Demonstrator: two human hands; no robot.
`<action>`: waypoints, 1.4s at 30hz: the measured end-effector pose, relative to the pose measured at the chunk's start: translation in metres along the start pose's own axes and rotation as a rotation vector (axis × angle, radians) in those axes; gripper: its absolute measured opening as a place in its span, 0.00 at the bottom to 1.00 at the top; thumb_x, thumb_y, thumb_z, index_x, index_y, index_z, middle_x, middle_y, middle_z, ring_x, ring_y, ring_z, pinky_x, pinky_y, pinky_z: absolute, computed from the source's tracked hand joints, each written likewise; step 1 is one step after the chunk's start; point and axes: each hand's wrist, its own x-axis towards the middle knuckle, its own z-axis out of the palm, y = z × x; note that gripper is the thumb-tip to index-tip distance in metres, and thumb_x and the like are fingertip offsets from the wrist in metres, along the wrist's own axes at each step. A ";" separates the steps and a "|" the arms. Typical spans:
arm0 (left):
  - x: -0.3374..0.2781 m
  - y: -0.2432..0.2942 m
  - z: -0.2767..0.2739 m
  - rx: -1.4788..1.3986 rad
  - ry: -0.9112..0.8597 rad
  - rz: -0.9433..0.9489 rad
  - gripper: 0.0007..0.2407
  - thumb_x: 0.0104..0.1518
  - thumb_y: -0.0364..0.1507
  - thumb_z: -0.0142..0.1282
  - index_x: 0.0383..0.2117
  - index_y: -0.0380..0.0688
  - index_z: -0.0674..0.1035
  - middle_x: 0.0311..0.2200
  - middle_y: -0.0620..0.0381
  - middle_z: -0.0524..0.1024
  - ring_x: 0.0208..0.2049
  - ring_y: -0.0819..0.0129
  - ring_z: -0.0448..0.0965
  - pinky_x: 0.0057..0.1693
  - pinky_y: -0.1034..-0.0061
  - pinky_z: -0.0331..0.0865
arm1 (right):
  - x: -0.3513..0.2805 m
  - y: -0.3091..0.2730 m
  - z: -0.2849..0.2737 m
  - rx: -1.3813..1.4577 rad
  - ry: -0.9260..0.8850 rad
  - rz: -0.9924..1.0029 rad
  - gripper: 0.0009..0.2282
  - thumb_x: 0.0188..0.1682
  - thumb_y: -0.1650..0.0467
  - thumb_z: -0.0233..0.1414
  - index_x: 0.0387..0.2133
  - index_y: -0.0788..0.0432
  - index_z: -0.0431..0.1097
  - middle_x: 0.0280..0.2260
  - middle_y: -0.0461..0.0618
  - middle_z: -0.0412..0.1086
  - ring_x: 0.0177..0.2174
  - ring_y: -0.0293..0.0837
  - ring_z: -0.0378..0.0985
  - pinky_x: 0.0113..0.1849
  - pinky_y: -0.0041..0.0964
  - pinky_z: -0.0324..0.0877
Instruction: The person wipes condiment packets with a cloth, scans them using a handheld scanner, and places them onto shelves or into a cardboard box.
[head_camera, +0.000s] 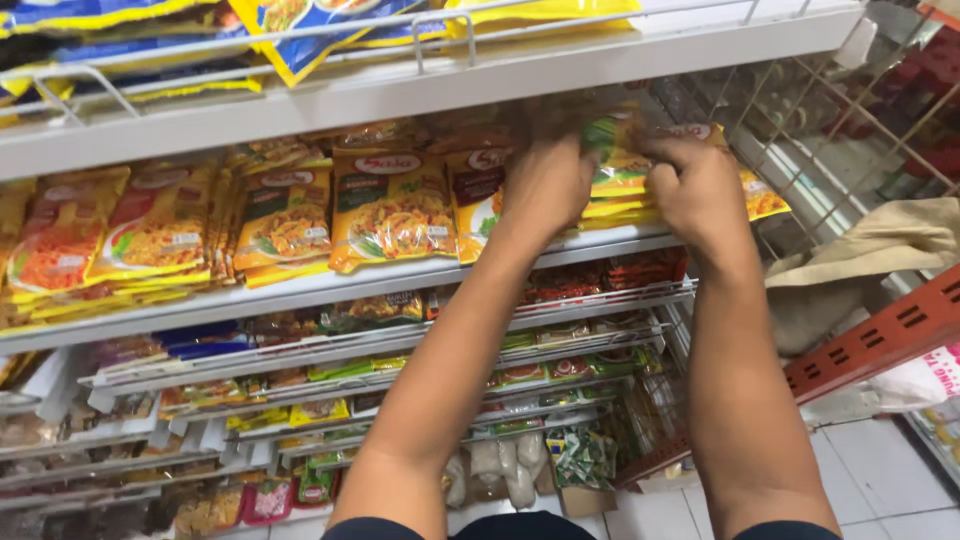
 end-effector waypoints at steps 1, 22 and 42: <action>0.005 0.001 -0.001 -0.066 0.029 0.129 0.19 0.60 0.39 0.52 0.50 0.37 0.77 0.47 0.33 0.77 0.49 0.37 0.77 0.56 0.51 0.69 | -0.002 0.003 0.001 -0.044 0.028 -0.101 0.17 0.48 0.77 0.47 0.48 0.65 0.77 0.46 0.62 0.76 0.47 0.55 0.80 0.51 0.42 0.70; -0.009 0.004 -0.006 -0.033 -0.205 0.169 0.29 0.61 0.45 0.45 0.61 0.35 0.66 0.55 0.25 0.68 0.56 0.32 0.69 0.60 0.50 0.64 | -0.025 0.006 0.008 -0.026 0.001 -0.098 0.16 0.58 0.68 0.49 0.56 0.65 0.69 0.61 0.62 0.66 0.60 0.58 0.68 0.59 0.45 0.62; -0.004 -0.003 0.001 -0.226 -0.013 0.195 0.22 0.59 0.37 0.50 0.53 0.31 0.72 0.40 0.26 0.78 0.44 0.32 0.78 0.56 0.48 0.69 | -0.016 0.018 0.021 0.160 0.052 -0.051 0.15 0.60 0.68 0.49 0.55 0.65 0.70 0.54 0.59 0.72 0.55 0.50 0.74 0.55 0.40 0.65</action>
